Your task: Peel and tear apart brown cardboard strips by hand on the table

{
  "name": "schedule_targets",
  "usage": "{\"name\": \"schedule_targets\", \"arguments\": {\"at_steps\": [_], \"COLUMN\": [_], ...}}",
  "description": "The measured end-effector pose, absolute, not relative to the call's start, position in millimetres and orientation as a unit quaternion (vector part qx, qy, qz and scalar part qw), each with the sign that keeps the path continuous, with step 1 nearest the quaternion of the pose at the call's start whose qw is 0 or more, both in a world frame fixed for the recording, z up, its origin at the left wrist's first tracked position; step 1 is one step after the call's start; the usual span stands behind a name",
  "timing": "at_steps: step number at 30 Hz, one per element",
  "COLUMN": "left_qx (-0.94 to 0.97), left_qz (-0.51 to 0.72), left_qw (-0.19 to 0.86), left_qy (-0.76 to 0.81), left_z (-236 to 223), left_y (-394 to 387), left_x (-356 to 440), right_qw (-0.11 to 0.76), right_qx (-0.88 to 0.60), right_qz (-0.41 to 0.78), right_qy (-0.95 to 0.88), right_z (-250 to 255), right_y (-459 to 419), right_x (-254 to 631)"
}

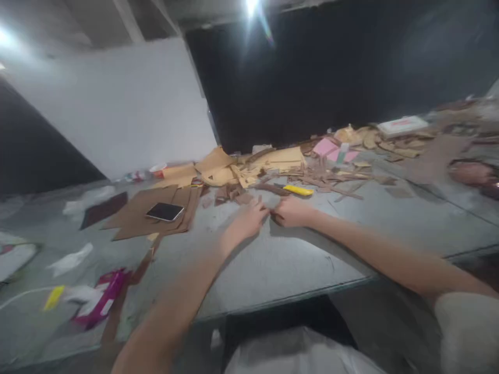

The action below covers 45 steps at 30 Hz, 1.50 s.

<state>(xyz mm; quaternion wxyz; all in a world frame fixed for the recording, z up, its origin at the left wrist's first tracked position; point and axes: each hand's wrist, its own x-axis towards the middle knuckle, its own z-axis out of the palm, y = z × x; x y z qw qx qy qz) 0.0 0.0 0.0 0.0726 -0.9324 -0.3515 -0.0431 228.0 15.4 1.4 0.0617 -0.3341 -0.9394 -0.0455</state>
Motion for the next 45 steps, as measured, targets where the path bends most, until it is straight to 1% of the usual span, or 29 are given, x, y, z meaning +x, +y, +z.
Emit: {"name": "schedule_targets", "arguments": {"at_steps": [4,12,16,21,29,32,38,42,45], "left_qx": [-0.937,-0.936,-0.929,-0.888,-0.874,-0.869,-0.858,-0.850,-0.857], "left_qz": [-0.047,-0.081,-0.144,-0.250,-0.269,-0.279,-0.279,-0.303,-0.307], "left_qw": [0.068,0.065,0.029,-0.003,-0.061,-0.079,-0.109,-0.113,-0.099], "left_qy": [-0.340,-0.337,-0.338,-0.386,-0.400,-0.401,-0.418,-0.415,-0.403], "left_z": [-0.1,-7.8,-16.5,-27.5,-29.3,-29.0,-23.2,-19.4,-19.0], "left_y": [1.2,0.2,1.3,9.8,14.8,14.6,9.2,5.4,4.7], "left_x": [-0.4,1.5,-0.8,-4.5,-3.6,-3.2,-4.7,-6.1,-6.2], "right_qw": [0.071,0.076,0.084,0.101,0.101,0.113,0.179,0.231,0.252], "right_qx": [-0.367,-0.366,-0.341,-0.329,-0.327,-0.341,-0.412,-0.368,-0.342], "right_qz": [-0.042,-0.100,-0.103,-0.098,-0.090,-0.074,-0.012,0.062,0.071], "right_qy": [-0.927,-0.922,-0.930,-0.934,-0.935,-0.930,-0.893,-0.899,-0.902], "right_z": [-4.2,-10.1,-12.2,-11.5,-11.1,-11.2,-12.7,-18.7,-22.9], "right_y": [22.4,27.8,30.0,26.8,20.1,18.5,15.5,20.5,26.5], "right_x": [232.3,234.6,236.9,235.2,226.9,225.9,223.5,224.7,227.3]}}
